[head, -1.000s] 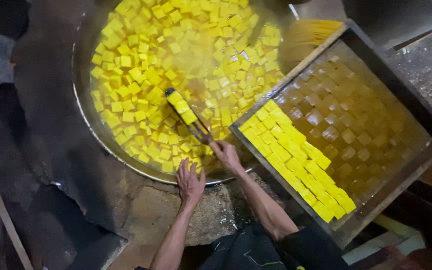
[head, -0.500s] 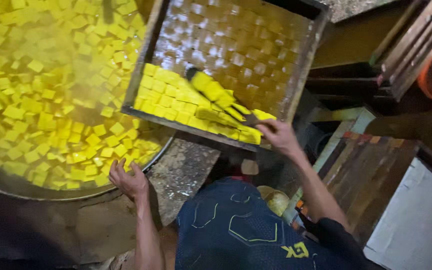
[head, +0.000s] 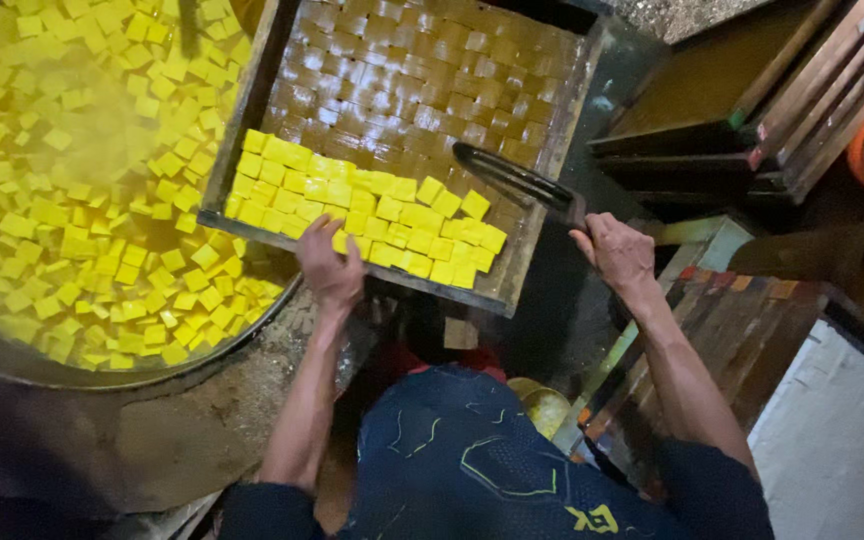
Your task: The person stands at a large round pan filled with hot liquid and yellow tofu cubes, using a slotted skimmer to scoop cubes from the liquid and transfer them into a square woven bamboo tray beside the pan. They repeat the scooping motion, building up rows of tofu in the tray, and occasionally steady the tray with their free hand.
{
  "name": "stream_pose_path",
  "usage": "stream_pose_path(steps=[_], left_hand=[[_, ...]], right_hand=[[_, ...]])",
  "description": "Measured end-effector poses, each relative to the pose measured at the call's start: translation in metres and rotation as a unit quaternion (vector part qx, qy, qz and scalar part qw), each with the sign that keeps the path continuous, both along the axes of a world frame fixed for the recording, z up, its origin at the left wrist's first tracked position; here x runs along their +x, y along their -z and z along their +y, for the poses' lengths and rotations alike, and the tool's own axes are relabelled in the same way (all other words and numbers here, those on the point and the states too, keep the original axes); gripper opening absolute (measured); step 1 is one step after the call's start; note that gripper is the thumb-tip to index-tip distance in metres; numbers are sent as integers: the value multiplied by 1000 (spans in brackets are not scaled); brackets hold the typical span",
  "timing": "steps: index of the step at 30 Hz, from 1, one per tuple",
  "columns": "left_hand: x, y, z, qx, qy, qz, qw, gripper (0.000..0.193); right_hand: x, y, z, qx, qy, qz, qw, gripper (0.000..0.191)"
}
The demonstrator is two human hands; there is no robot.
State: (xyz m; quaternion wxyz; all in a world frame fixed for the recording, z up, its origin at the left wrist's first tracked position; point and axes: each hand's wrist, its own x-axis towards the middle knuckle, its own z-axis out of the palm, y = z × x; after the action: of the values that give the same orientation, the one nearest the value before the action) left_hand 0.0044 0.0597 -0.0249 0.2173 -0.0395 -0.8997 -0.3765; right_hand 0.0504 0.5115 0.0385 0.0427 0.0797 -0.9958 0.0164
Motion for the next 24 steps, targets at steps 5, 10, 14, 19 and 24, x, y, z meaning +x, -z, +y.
stream_pose_path(steps=[5,10,14,19,24], left_hand=[[-60,1,87,-23,121,-81,989,45],[-97,0,122,-256,232,-113,932,50],[-87,3,103,-308,264,-116,907,46],[-38,11,-1,-109,147,-57,981,66],[29,31,-163,-28,-178,-108,978,56]], right_hand=[[12,-6,15,36,-42,2,998,29],[26,-8,16,5,-19,-18,1000,31],[29,-11,-6,-68,30,19,997,32],[-14,4,-129,-307,91,-4,947,29],[-55,44,-343,-606,177,-374,679,25]])
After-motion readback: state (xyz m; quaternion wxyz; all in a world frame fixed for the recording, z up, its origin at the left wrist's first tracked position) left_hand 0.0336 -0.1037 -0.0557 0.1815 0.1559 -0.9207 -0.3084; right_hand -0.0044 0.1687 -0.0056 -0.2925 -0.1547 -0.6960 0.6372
